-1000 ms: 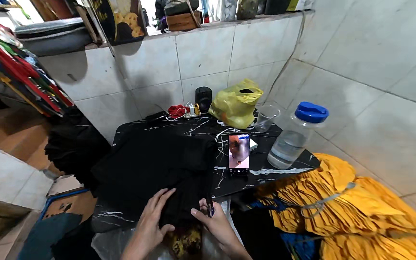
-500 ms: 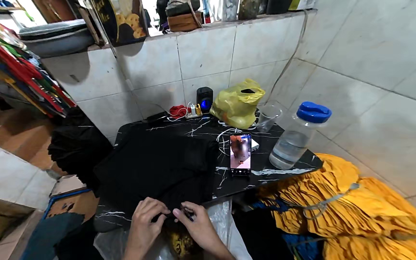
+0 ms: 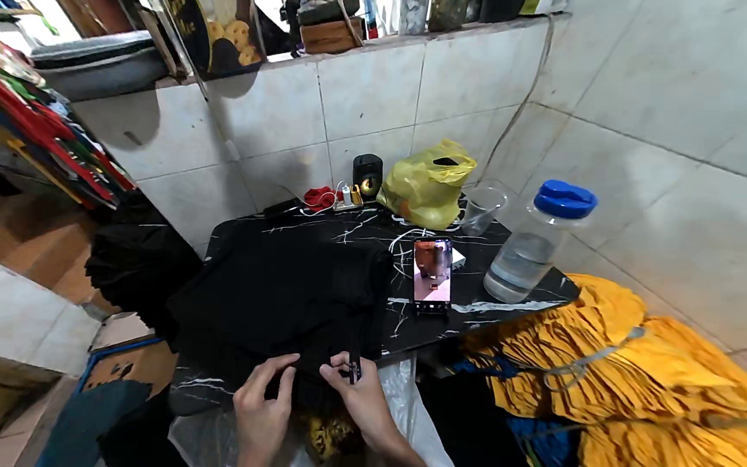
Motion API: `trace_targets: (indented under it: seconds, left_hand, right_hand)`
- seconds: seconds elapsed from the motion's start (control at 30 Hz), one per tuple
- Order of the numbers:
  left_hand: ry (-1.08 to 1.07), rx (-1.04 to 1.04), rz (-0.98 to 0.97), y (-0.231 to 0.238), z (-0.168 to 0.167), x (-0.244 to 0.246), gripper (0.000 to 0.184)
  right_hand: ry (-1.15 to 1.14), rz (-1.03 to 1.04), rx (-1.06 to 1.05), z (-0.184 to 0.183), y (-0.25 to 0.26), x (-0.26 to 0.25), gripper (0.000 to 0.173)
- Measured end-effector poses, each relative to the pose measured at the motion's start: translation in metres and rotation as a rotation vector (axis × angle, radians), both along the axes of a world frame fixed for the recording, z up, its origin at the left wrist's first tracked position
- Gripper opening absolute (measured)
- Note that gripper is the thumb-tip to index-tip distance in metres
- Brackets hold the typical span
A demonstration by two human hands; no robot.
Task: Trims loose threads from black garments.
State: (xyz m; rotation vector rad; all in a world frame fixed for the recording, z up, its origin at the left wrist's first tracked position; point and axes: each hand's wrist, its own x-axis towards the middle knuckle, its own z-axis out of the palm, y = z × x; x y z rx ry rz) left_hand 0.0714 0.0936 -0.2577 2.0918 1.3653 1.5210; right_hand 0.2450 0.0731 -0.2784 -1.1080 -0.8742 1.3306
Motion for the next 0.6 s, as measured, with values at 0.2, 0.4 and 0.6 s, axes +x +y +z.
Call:
trace_targets:
  seconds: [0.2, 0.4, 0.6]
  left_hand:
    - [-0.468, -0.171, -0.151, -0.019, 0.003, 0.038, 0.025]
    - [-0.494, -0.111, -0.061, -0.028, 0.003, 0.051, 0.018]
    - [-0.455, -0.143, -0.154, -0.03, -0.002, 0.05, 0.014]
  right_hand:
    - [-0.262, 0.003, 0.152, 0.005, -0.008, 0.002, 0.014]
    - [-0.381, 0.132, 0.201, 0.006, -0.009, 0.015, 0.036]
    - [-0.285, 0.151, 0.182, 0.008, -0.01, 0.013, 0.028]
